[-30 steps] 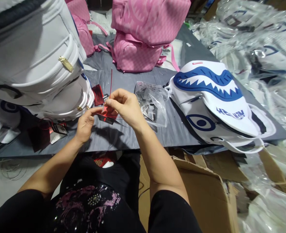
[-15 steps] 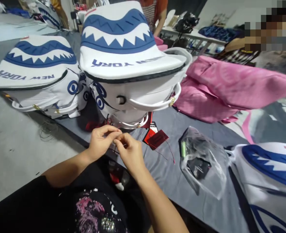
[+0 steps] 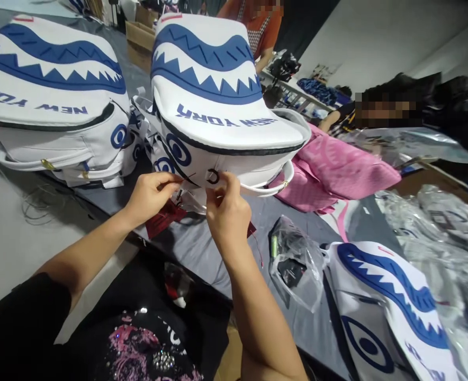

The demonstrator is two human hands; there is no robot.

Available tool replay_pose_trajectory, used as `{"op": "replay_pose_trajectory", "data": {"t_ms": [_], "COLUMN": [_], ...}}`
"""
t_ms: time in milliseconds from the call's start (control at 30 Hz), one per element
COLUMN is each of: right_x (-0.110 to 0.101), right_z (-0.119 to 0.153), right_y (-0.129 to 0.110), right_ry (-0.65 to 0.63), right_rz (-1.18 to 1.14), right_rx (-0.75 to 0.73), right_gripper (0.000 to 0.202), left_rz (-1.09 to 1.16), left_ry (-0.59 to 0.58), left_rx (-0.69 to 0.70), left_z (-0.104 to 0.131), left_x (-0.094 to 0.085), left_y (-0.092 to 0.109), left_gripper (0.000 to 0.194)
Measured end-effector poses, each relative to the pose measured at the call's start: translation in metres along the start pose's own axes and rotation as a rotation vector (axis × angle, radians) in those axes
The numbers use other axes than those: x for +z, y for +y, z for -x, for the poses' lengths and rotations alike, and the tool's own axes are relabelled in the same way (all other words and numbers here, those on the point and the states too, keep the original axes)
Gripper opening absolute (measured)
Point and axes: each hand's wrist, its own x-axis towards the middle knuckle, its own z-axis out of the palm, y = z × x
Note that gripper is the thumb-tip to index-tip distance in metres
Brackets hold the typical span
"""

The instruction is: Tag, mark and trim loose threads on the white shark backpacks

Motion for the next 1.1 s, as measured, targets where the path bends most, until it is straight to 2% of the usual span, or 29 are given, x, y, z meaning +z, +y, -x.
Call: {"op": "replay_pose_trajectory", "data": {"t_ms": [67, 133, 300, 433, 500, 567, 667, 733, 767, 867, 933, 1033, 1100], "right_x": [-0.001, -0.001, -0.001, -0.01, -0.017, -0.024, -0.038, -0.048, -0.054, -0.069, -0.074, -0.07, -0.06], "right_z": [0.001, 0.002, -0.001, -0.006, -0.009, -0.013, -0.024, -0.031, -0.033, -0.032, -0.026, -0.02, -0.023], "right_y": [0.001, 0.002, 0.008, 0.008, 0.002, -0.007, -0.021, -0.025, -0.025, -0.018, -0.014, -0.016, -0.017], "right_ry": [-0.081, -0.122, -0.13, -0.095, -0.081, -0.125, -0.279, -0.352, -0.356, -0.287, -0.252, -0.277, -0.273], "right_rz": [-0.192, -0.265, -0.14, 0.075, 0.207, 0.331, 0.584, 0.719, 0.732, 0.535, 0.393, 0.44, 0.429], "right_rx": [0.02, 0.022, -0.012, -0.022, -0.023, -0.018, -0.025, -0.039, -0.05, -0.134, -0.156, 0.003, 0.116], "right_gripper": [0.029, 0.027, 0.028, 0.016, 0.015, 0.016, 0.017, 0.021, 0.02, 0.015, 0.015, 0.016, 0.02], "left_rz": [-0.02, -0.055, -0.135, -0.057, 0.07, 0.177, 0.171, 0.101, 0.068, 0.034, 0.075, 0.151, 0.176], "left_ry": [-0.055, -0.106, -0.207, -0.314, -0.355, -0.371, -0.418, -0.497, -0.538, -0.609, -0.636, -0.658, -0.64], "left_rx": [0.051, 0.066, 0.096, 0.125, 0.057, -0.029, -0.106, -0.098, -0.075, 0.02, 0.02, -0.022, 0.009], "left_z": [-0.005, -0.011, -0.026, -0.04, -0.046, -0.051, -0.055, -0.055, -0.055, -0.05, -0.045, -0.044, -0.053], "left_x": [0.001, 0.002, 0.008, 0.015, 0.019, 0.022, 0.022, 0.018, 0.014, -0.001, -0.013, -0.028, -0.033], "left_y": [0.003, 0.004, 0.01, 0.021, 0.025, 0.027, 0.03, 0.032, 0.032, 0.028, 0.023, 0.016, 0.014], "left_gripper": [0.019, 0.02, 0.025, 0.02, 0.012, 0.007, 0.037, 0.055, 0.056, 0.044, 0.043, 0.058, 0.061]}}
